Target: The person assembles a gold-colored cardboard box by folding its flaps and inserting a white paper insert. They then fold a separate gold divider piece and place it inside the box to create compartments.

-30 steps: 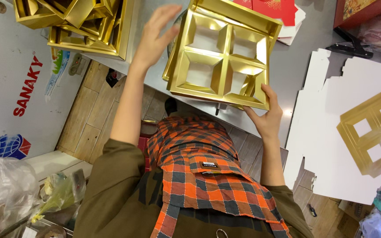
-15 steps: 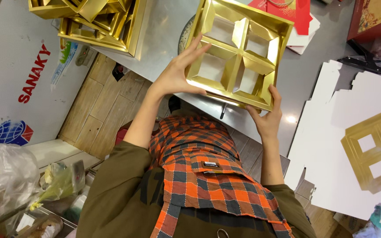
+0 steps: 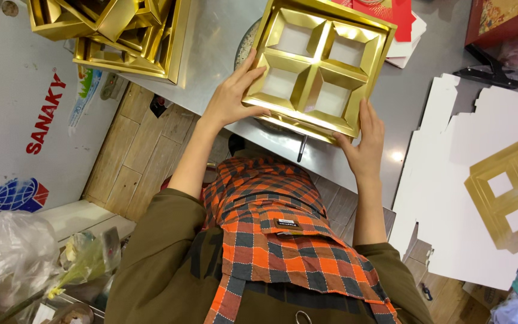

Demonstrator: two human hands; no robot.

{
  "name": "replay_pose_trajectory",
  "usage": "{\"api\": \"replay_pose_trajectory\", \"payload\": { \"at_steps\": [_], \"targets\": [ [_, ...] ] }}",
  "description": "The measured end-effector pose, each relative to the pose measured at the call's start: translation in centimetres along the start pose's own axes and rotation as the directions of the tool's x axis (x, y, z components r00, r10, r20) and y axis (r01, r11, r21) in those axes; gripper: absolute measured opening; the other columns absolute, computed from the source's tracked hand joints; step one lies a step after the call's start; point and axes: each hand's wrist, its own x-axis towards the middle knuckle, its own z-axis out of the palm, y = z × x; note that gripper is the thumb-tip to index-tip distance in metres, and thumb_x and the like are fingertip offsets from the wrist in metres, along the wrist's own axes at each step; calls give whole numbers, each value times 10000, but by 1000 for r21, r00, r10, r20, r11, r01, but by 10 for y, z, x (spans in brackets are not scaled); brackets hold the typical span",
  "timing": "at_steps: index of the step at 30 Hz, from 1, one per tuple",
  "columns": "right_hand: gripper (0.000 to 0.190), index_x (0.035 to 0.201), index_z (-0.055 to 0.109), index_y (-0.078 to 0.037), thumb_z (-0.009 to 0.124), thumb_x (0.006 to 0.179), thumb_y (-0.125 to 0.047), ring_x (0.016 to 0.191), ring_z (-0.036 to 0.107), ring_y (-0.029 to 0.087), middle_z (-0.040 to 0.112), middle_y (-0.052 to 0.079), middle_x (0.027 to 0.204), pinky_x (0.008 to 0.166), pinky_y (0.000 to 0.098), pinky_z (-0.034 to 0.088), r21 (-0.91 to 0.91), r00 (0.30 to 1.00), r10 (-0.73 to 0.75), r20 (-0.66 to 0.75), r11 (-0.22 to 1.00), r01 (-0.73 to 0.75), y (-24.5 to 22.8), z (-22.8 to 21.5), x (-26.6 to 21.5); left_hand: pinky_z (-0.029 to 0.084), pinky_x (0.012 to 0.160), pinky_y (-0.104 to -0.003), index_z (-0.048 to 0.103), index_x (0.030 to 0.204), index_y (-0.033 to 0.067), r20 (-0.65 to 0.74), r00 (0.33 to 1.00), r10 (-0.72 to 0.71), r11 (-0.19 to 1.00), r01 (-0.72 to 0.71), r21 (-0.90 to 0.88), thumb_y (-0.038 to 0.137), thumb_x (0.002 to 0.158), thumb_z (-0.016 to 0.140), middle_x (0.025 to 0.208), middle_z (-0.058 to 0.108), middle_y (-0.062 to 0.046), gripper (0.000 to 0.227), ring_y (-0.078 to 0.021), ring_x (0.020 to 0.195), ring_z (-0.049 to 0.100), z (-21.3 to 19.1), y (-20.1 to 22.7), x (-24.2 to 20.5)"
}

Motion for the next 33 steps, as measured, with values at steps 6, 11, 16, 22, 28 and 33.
{"api": "replay_pose_trajectory", "payload": {
  "at_steps": [6, 11, 16, 22, 28, 33],
  "targets": [
    [934, 1561, 508, -125, 914, 769, -409, 1331, 472, 358, 506, 145, 1556, 1142, 448, 430, -94, 999, 49, 14, 994, -47, -5, 5, 9, 449, 1182, -460, 639, 1433, 156, -89, 994, 65, 981, -47, 187, 513, 791, 868, 1654, 402, -72, 769, -303, 1509, 408, 12, -5, -8],
    [881, 1579, 505, -87, 826, 876, -511, 1388, 390, 433, 341, 214, 1655, 1175, 528, 358, -221, 999, 5, 37, 975, 3, 0, 10, 3, 306, 1210, -520, 681, 1379, 151, 0, 997, 83, 966, -81, 245, 550, 838, 792, 1624, 427, -117, 681, -317, 1529, 307, 9, -1, -10],
    [777, 1469, 613, -98, 773, 874, -572, 1504, 166, 515, 141, 267, 1665, 1162, 640, 182, -403, 993, 24, 113, 915, 24, -3, 20, 6, 137, 1254, -586, 716, 1208, 79, 114, 993, 43, 863, -94, 497, 642, 939, 693, 1612, 432, -158, 624, -379, 1552, 228, 14, 17, -4],
    [604, 1491, 581, -70, 664, 1023, -445, 1591, 229, 414, 101, 259, 1743, 1264, 505, 263, -44, 988, 94, 121, 995, -89, 0, 23, 9, 65, 1255, -634, 591, 1432, 93, 250, 968, -17, 761, -150, 631, 760, 792, 693, 1639, 314, -199, 930, -403, 1578, 153, 47, 38, 43],
    [694, 1582, 497, -55, 722, 994, -348, 1618, 197, 424, 119, 243, 1737, 1301, 497, 260, 126, 998, 29, 50, 991, -35, 19, 26, 12, 23, 1197, -726, 308, 1624, 257, 479, 878, 15, 901, -220, 374, 804, 668, 697, 1707, 115, -69, 1168, -381, 1568, 51, 103, 48, 82],
    [752, 1622, 420, -90, 752, 988, -319, 1647, 182, 404, 106, 220, 1761, 1321, 491, 303, 253, 998, 47, -42, 967, -35, 35, 40, 9, 14, 1210, -726, 347, 1611, 164, 416, 902, 116, 920, -255, 297, 806, 785, 693, 1720, 120, -93, 1102, -367, 1581, 42, 103, 34, 82]
  ]
}}
